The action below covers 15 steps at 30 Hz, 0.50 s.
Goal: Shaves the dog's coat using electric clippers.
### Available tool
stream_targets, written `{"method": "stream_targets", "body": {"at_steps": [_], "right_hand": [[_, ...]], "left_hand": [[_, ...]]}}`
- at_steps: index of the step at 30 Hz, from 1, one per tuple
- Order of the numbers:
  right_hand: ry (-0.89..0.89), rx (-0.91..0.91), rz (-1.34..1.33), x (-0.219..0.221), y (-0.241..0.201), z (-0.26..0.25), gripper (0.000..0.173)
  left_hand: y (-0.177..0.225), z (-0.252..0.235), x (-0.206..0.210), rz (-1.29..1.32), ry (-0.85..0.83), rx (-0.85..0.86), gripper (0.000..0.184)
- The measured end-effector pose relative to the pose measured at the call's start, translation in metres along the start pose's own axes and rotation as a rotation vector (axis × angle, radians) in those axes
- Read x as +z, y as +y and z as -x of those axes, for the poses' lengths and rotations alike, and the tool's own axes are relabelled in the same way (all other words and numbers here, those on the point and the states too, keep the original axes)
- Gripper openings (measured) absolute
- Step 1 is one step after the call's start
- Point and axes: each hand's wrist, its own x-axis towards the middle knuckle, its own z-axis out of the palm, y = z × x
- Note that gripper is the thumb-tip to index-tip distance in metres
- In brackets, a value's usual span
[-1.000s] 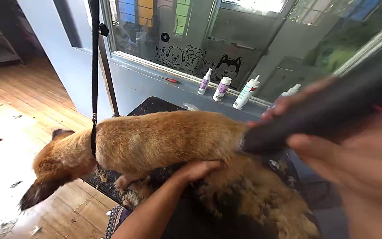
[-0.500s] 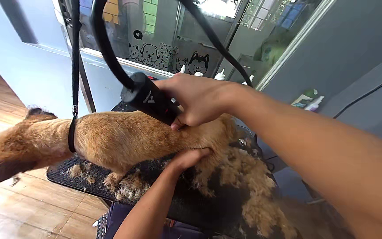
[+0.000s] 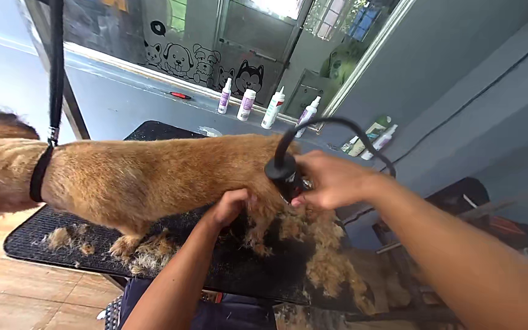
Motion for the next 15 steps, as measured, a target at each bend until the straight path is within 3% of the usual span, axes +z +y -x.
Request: {"method": "stream_targets", "body": {"at_steps": [4, 6, 9, 15], "right_hand": [[0.438, -0.275, -0.322, -0.014, -0.006, -0.014, 0.059], [0.519, -0.362, -0.307, -0.011, -0.012, -0.028, 0.062], [0.497, -0.311, -0.189, 0.011, -0.004, -0.026, 0.056], [0.35, -0.153, -0.296, 0.068, 0.044, 0.021, 0.048]], "left_hand": [[0.001, 0.003, 0.001, -0.011, -0.022, -0.035, 0.024], [-0.002, 0.005, 0.0, 0.019, -0.018, -0.015, 0.029], [-0.001, 0.008, -0.004, 0.068, -0.036, 0.043, 0.029], [0.002, 0.007, -0.005, 0.101, -0.01, 0.137, 0.022]]}}
